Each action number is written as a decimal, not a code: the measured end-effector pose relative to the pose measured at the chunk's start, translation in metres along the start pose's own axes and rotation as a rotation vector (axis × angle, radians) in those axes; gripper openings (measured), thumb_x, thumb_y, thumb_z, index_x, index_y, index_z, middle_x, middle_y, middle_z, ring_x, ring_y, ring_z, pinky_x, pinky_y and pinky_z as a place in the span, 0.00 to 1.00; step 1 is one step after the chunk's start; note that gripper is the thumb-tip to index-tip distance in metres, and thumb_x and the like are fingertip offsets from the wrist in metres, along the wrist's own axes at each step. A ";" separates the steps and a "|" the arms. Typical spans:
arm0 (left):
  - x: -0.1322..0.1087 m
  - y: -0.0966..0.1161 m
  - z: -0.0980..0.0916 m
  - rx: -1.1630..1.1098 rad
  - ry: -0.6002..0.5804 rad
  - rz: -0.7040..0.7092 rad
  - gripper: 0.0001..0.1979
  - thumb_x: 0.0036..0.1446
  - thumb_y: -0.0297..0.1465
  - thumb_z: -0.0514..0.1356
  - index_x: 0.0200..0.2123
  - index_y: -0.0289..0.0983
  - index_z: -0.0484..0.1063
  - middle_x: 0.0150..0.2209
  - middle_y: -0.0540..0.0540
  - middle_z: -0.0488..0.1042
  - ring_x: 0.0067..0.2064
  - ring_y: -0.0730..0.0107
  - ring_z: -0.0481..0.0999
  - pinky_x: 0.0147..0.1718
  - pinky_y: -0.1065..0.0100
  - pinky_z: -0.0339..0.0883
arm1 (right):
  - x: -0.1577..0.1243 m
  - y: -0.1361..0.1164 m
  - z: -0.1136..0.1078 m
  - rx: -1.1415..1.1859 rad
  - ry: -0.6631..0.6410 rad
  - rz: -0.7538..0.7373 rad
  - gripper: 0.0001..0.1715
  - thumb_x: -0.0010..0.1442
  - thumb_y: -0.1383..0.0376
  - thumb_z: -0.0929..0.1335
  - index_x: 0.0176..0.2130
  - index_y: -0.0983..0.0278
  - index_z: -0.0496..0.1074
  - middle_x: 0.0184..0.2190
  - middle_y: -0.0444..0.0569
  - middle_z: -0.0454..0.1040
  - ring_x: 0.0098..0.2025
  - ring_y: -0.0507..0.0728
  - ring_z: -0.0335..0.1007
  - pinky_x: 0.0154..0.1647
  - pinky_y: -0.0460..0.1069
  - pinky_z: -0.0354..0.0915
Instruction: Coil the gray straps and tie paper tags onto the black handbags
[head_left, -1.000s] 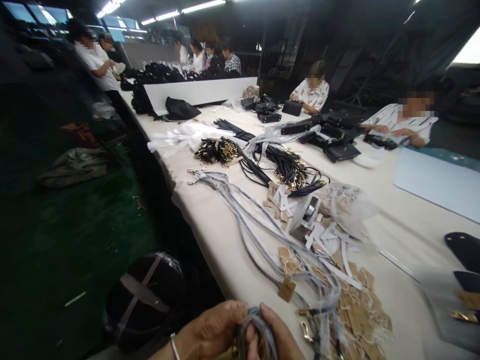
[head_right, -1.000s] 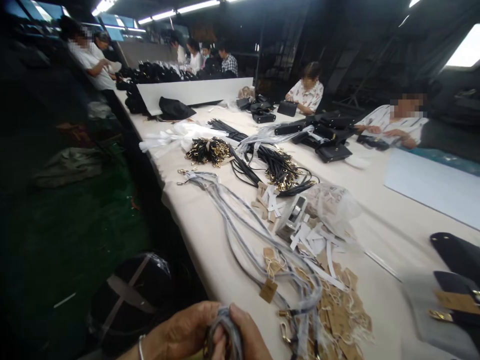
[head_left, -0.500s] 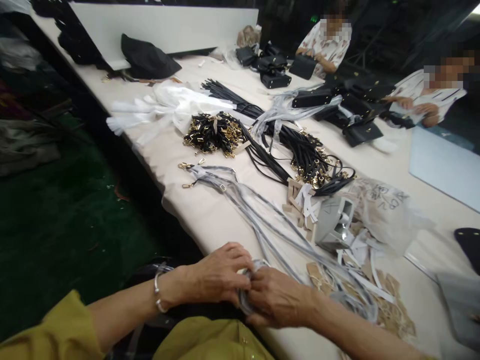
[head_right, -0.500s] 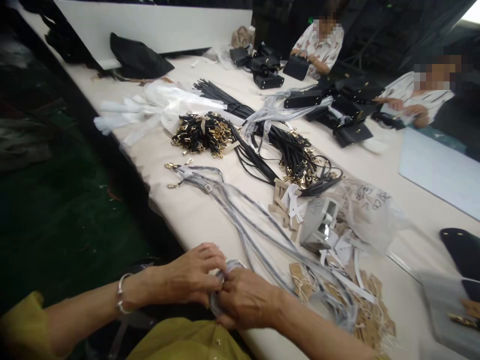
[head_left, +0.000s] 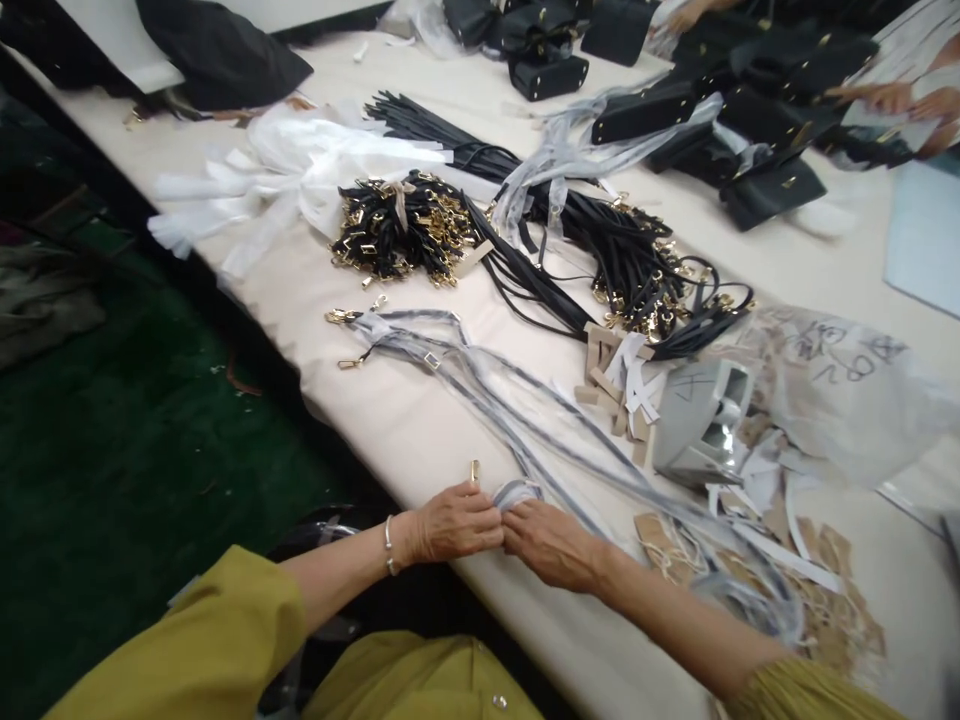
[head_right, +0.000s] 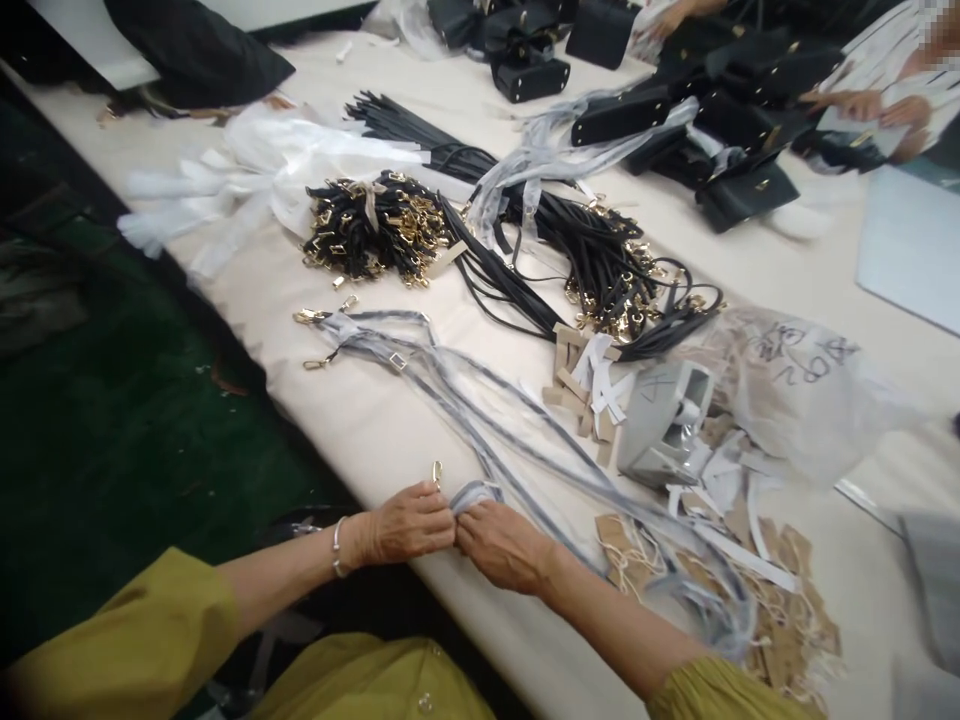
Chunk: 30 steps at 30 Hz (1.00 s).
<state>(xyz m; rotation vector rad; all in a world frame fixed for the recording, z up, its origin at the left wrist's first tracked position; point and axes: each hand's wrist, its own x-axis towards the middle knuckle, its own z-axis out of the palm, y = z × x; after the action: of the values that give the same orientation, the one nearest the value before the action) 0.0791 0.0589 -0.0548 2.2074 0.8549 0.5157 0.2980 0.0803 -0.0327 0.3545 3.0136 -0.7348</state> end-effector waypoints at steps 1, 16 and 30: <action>0.000 -0.001 -0.001 0.045 -0.022 0.050 0.13 0.68 0.31 0.52 0.30 0.41 0.70 0.29 0.48 0.70 0.34 0.68 0.65 0.39 0.66 0.58 | 0.000 0.004 0.000 0.019 0.015 -0.027 0.12 0.68 0.70 0.61 0.35 0.68 0.71 0.31 0.51 0.73 0.34 0.57 0.64 0.37 0.52 0.61; 0.004 -0.005 0.015 0.310 0.093 -0.148 0.22 0.67 0.44 0.51 0.27 0.37 0.71 0.25 0.45 0.68 0.31 0.65 0.65 0.34 0.63 0.59 | -0.010 -0.005 -0.017 0.272 0.493 0.363 0.13 0.68 0.66 0.63 0.52 0.62 0.69 0.46 0.55 0.75 0.44 0.59 0.72 0.42 0.53 0.70; -0.002 -0.026 -0.029 0.572 -0.045 0.309 0.18 0.69 0.25 0.48 0.59 0.34 0.66 0.55 0.37 0.73 0.39 0.65 0.71 0.43 0.61 0.66 | 0.009 -0.006 0.029 0.415 0.541 0.477 0.08 0.64 0.67 0.67 0.31 0.62 0.69 0.38 0.49 0.75 0.39 0.55 0.71 0.41 0.48 0.67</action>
<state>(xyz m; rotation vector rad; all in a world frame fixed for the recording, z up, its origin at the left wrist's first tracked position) 0.0496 0.0850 -0.0545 2.8920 0.6967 0.3924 0.2864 0.0635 -0.0564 1.4298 2.9673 -1.3802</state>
